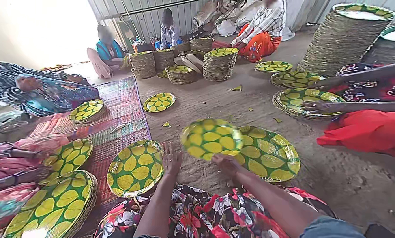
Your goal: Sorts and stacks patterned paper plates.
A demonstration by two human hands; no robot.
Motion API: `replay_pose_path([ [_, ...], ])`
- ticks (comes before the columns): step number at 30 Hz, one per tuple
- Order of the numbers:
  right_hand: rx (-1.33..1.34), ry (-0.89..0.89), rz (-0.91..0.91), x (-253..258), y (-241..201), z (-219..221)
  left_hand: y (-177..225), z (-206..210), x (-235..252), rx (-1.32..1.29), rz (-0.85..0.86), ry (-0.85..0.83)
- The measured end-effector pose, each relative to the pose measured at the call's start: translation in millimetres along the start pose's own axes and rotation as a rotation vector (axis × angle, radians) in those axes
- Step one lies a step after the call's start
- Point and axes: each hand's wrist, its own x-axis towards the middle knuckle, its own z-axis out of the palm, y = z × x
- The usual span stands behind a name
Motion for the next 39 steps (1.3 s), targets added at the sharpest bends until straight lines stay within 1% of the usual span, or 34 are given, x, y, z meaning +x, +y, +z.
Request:
replay_pose_path([
  [1,0.007,-0.066,-0.101,5,0,15,7,5,-2,-0.012,0.073,-0.030],
  [2,-0.019,-0.159,-0.164,8,1,25,13,12,-5,-0.024,0.119,-0.110],
  [3,-0.057,-0.279,-0.162,10,2,32,16,21,-10,-0.013,0.138,-0.234],
  [4,-0.079,-0.350,-0.117,9,6,38,15,33,-17,0.014,0.146,-0.376],
  [5,-0.085,-0.331,-0.065,9,13,40,11,46,-22,0.053,0.146,-0.508],
  [6,-0.083,-0.261,0.011,8,19,38,6,57,-26,0.095,0.139,-0.618],
  [8,-0.094,-0.132,0.281,8,22,22,1,65,-30,0.179,0.126,-0.758],
  [10,-0.022,-0.097,0.580,8,30,13,6,63,-27,0.225,0.151,-0.758],
  [11,0.016,-0.133,0.687,6,34,13,9,61,-25,0.216,0.152,-0.739],
  [13,0.057,-0.270,0.807,4,38,11,16,57,-21,0.183,0.137,-0.730],
  [15,0.052,-0.342,0.835,7,35,8,20,54,-22,0.158,0.108,-0.786],
  [18,0.050,-0.308,0.827,9,35,4,21,54,-25,0.166,0.094,-0.859],
  [20,0.060,-0.223,0.802,6,42,4,20,52,-26,0.156,0.074,-0.889],
  [22,0.069,-0.073,0.764,0,42,-3,18,51,-26,0.119,0.041,-0.907],
  [23,0.061,0.011,0.727,0,38,-11,17,48,-25,0.084,0.019,-0.865],
  [24,0.055,0.087,0.671,0,34,-18,18,44,-24,0.041,-0.001,-0.775],
  [25,0.042,0.141,0.592,0,28,-19,17,41,-24,-0.004,-0.008,-0.636],
  [26,0.021,0.186,0.478,1,24,-16,19,38,-22,-0.055,0.002,-0.452],
  [27,0.019,0.193,0.351,1,17,-9,18,38,-22,-0.095,0.027,-0.258],
  [28,0.036,0.150,0.223,0,10,-1,16,41,-21,-0.113,0.060,-0.070],
  [29,0.047,0.067,0.101,-2,2,7,16,44,-20,-0.109,0.080,0.050],
  [30,0.062,-0.052,-0.005,-1,-5,13,15,44,-19,-0.087,0.102,0.104],
  [31,0.057,-0.154,-0.111,1,-8,18,16,42,-19,-0.071,0.115,0.078],
  [32,0.040,-0.220,-0.214,4,-6,29,16,41,-20,-0.055,0.116,-0.016],
  [33,0.027,-0.265,-0.290,8,-1,38,15,40,-21,-0.028,0.094,-0.177],
  [34,0.020,-0.322,-0.285,10,5,44,11,45,-23,0.004,0.067,-0.357],
  [35,0.025,-0.355,-0.198,10,9,41,6,53,-25,0.040,0.039,-0.520],
  [36,0.041,-0.329,-0.052,10,13,35,4,59,-26,0.086,0.008,-0.655],
  [37,0.052,-0.255,0.118,8,17,29,2,64,-29,0.122,-0.019,-0.744],
  [39,0.052,-0.106,0.480,7,25,18,4,66,-29,0.122,-0.055,-0.778],
])
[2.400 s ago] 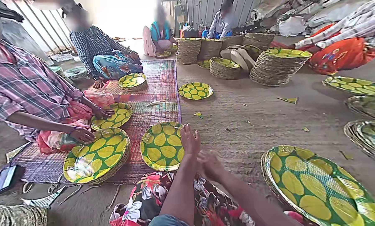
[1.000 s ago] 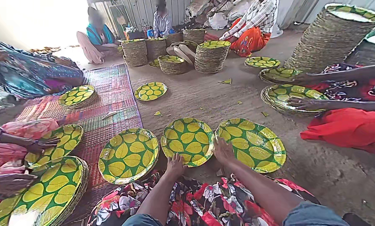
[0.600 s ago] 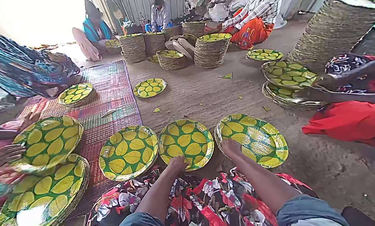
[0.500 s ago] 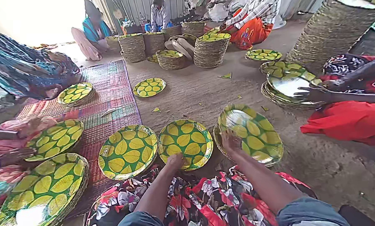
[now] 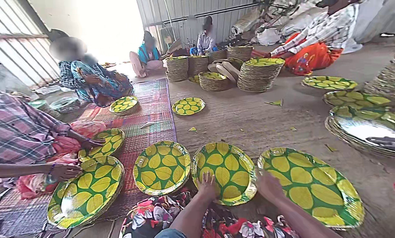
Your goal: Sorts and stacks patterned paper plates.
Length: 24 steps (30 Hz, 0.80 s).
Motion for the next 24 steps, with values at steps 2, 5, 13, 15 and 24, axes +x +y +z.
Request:
replay_pose_path([
  [2,0.043,-0.006,0.235,6,15,-1,3,-6,3,-0.004,-0.024,0.001],
  [5,-0.031,-0.226,0.346,14,34,7,7,-8,5,0.025,-0.040,-0.012],
  [13,-0.118,-0.143,0.351,11,22,3,9,-5,2,0.072,-0.079,-0.036],
  [15,-0.115,-0.073,0.334,5,23,-4,7,-9,-1,0.057,-0.067,-0.021],
  [24,0.005,0.530,-0.378,-18,-1,-15,2,-24,-3,-0.221,0.185,1.082],
])
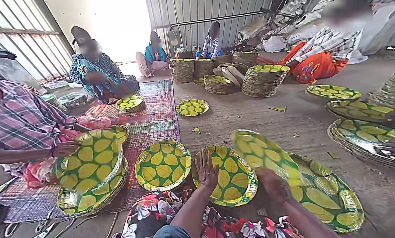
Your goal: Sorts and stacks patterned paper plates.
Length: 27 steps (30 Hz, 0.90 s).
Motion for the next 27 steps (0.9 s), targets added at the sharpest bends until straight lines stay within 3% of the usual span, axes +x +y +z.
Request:
replay_pose_path([
  [1,0.047,-0.041,-0.137,-1,-5,10,1,-1,5,-0.001,0.051,0.093],
  [2,0.091,-0.109,-0.251,-2,-11,21,2,-4,7,0.004,0.067,0.082],
  [3,0.109,-0.205,-0.344,-4,-15,32,3,-9,6,0.004,0.048,-0.032],
  [5,0.051,-0.513,-0.387,-5,-19,44,3,-12,1,0.022,-0.053,-0.418],
  [7,-0.052,-0.757,-0.251,-2,-12,46,-6,-4,-9,0.096,-0.118,-0.801],
  [9,-0.085,-0.721,-0.002,2,-5,33,-11,1,-17,0.152,-0.150,-1.039],
  [10,-0.103,-0.648,0.161,3,-2,24,-9,3,-20,0.162,-0.160,-1.069],
  [12,-0.070,-0.527,0.474,10,12,20,-5,5,-16,0.175,-0.175,-1.076],
  [15,-0.098,-0.673,0.696,7,37,34,-3,6,-13,0.190,-0.178,-1.093],
  [17,-0.155,-0.772,0.719,10,35,36,-3,5,-12,0.194,-0.178,-1.089],
  [21,-0.191,-0.690,0.705,10,28,27,-4,9,-15,0.192,-0.155,-1.077],
  [25,-0.141,-0.432,0.668,6,33,5,-8,8,-13,0.137,-0.155,-1.002],
  [27,-0.102,-0.245,0.568,9,19,-14,-7,4,-12,0.060,-0.165,-0.788],
])
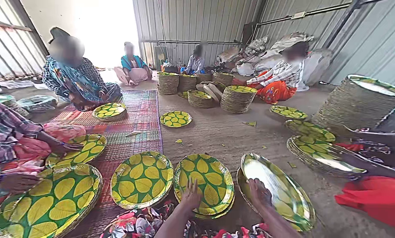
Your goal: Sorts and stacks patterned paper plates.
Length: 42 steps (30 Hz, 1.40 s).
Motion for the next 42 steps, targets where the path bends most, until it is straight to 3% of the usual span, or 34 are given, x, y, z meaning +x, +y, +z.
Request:
replay_pose_path([
  [2,0.059,0.141,-0.256,-9,-9,4,1,-1,3,-0.055,0.097,0.436],
  [4,0.100,0.082,-0.541,-20,-19,20,3,-6,10,-0.082,0.170,0.766],
  [6,0.054,-0.119,-0.769,-26,-32,38,3,-13,6,-0.085,0.113,0.712],
  [8,-0.053,-0.411,-0.858,-25,-37,53,-5,-16,-2,-0.029,-0.045,0.404],
  [10,-0.163,-0.645,-0.780,-17,-34,57,-15,-12,1,0.000,-0.222,0.146],
  [11,-0.171,-0.655,-0.723,-14,-33,55,-20,-10,1,0.014,-0.282,0.070],
  [13,-0.154,-0.510,-0.585,-8,-27,53,-21,-7,1,0.005,-0.334,0.064],
  [16,-0.071,-0.311,-0.176,-3,-22,48,-20,-7,6,-0.030,-0.365,0.180],
  [18,0.019,-0.370,0.053,4,-21,43,-23,-7,9,-0.015,-0.364,0.137],
  [20,0.161,-0.495,0.152,12,-16,46,-25,-6,8,0.054,-0.365,0.064],
  [23,0.382,-0.507,0.188,18,-12,48,-23,-5,10,0.102,-0.362,0.004],
  [26,0.821,-0.294,0.177,9,-18,32,-21,-6,5,0.045,-0.338,-0.014],
  [28,1.035,-0.162,0.072,-1,-25,6,-12,-9,2,-0.067,-0.309,-0.002],
  [31,1.119,-0.002,-0.027,-13,-42,-38,3,-36,-1,-0.230,-0.194,0.122],
  [34,1.222,0.058,-0.116,-12,-75,-67,-3,-106,-10,-0.276,-0.067,0.398],
  [38,1.372,-0.054,-0.191,-13,-171,-79,-54,-210,-43,-0.088,-0.109,0.640],
  [40,1.445,-0.155,-0.212,-16,-225,-61,-92,-241,-72,-0.034,-0.219,0.600],
  [42,1.329,-0.260,-0.206,-19,-268,-22,-144,-241,-99,0.049,-0.361,0.466],
])
